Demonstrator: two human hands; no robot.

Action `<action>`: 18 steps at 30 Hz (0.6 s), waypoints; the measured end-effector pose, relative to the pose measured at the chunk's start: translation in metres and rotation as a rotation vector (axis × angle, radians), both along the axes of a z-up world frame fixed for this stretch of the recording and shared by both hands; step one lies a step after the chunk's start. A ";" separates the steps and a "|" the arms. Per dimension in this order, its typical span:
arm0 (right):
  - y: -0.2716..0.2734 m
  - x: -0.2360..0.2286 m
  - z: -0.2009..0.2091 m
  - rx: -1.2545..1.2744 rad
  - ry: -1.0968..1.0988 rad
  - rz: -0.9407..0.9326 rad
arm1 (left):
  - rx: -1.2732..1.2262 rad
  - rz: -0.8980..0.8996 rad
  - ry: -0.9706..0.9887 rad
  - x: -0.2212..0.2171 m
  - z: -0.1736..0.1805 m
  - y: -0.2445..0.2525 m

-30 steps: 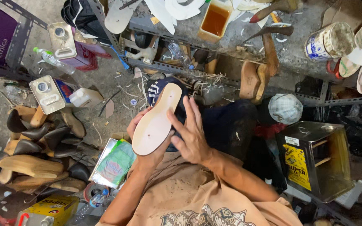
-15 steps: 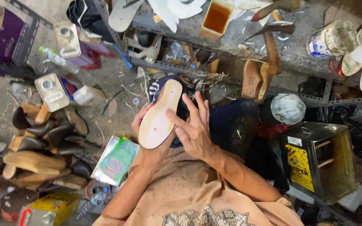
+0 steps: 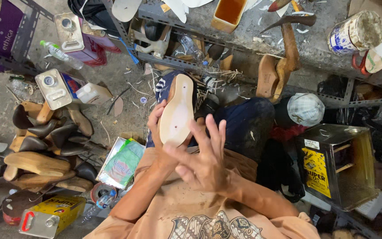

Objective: The person repeatedly dips a white shoe insole into a container of brown liquid and rubs the surface with their fingers. They perform this action multiple times, handling the insole with both hands and occasionally placing it on a nearby shelf.

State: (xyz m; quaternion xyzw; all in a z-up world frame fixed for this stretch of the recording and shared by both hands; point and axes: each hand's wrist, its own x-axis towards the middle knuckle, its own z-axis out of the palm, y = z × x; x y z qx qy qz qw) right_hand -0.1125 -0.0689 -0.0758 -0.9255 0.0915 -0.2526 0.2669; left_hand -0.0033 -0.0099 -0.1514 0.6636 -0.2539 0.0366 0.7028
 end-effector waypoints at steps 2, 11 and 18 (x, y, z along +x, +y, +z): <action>-0.012 0.015 -0.001 -0.023 0.010 0.002 | 0.030 -0.020 -0.043 0.003 -0.014 0.006; -0.037 0.019 -0.034 -0.321 -0.078 0.061 | 0.077 -0.103 -0.068 0.005 -0.037 0.015; -0.066 0.008 -0.039 -0.010 -0.183 -0.020 | 0.027 -0.029 0.016 0.030 0.000 0.012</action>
